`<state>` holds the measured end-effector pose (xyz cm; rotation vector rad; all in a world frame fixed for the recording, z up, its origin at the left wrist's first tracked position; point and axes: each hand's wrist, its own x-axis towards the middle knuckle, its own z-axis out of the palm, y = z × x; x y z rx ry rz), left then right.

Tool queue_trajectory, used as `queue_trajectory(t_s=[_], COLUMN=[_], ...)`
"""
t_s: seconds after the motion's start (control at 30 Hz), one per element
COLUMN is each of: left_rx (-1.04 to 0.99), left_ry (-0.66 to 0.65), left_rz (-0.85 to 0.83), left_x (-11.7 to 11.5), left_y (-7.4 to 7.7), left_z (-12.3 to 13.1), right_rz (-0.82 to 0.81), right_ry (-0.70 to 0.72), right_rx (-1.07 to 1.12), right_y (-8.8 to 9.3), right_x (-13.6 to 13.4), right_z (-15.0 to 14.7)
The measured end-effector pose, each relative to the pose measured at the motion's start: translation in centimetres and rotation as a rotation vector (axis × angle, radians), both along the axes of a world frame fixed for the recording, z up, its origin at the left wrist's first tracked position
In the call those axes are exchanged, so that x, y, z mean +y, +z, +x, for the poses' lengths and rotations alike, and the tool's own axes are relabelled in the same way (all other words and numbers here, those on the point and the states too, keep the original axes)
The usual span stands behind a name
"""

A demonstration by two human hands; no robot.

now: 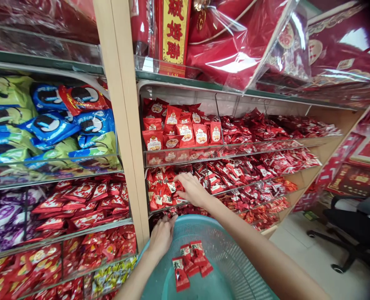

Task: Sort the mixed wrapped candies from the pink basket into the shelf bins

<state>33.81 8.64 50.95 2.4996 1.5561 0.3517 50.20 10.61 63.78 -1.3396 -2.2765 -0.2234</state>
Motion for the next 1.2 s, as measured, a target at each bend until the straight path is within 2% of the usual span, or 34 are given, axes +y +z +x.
queue_trajectory(t_s=[0.23, 0.47, 0.6, 0.77, 0.9, 1.03, 1.1, 1.2], left_rx=[-0.03, -0.04, -0.037, -0.032, 0.0, 0.021, 0.026, 0.013], left_ry=[0.001, 0.01, 0.017, 0.022, 0.01, 0.009, 0.005, -0.007], left_rz=[-0.009, -0.022, -0.034, -0.035, -0.025, -0.016, -0.021, -0.024], left_x=[-0.1, -0.3, -0.4, -0.3, -0.2, -0.3, -0.3, -0.3], left_y=[0.1, 0.4, 0.4, 0.4, 0.5, 0.8, 0.8, 0.7], left_z=[0.0, 0.0, 0.0, 0.0, 0.1, 0.2, 0.2, 0.1], right_rz=[0.004, 0.026, -0.003, -0.052, -0.085, -0.229, -0.352, -0.498], right_ry=[-0.029, 0.035, 0.08, 0.162, 0.197, 0.274, 0.289, 0.246], right_rx=[-0.157, -0.146, 0.023, 0.511, 0.816, 1.017, 1.088, 1.116], right_y=[-0.7, -1.1, -1.4, -1.4, -0.8, -1.3, -2.6, -6.2], right_x=[1.8, 2.1, 2.2, 2.0, -0.4, -5.5, -8.0, -10.3], right_z=[-0.5, -0.1, 0.4, 0.8, 0.8, 1.0, 1.2, 1.8])
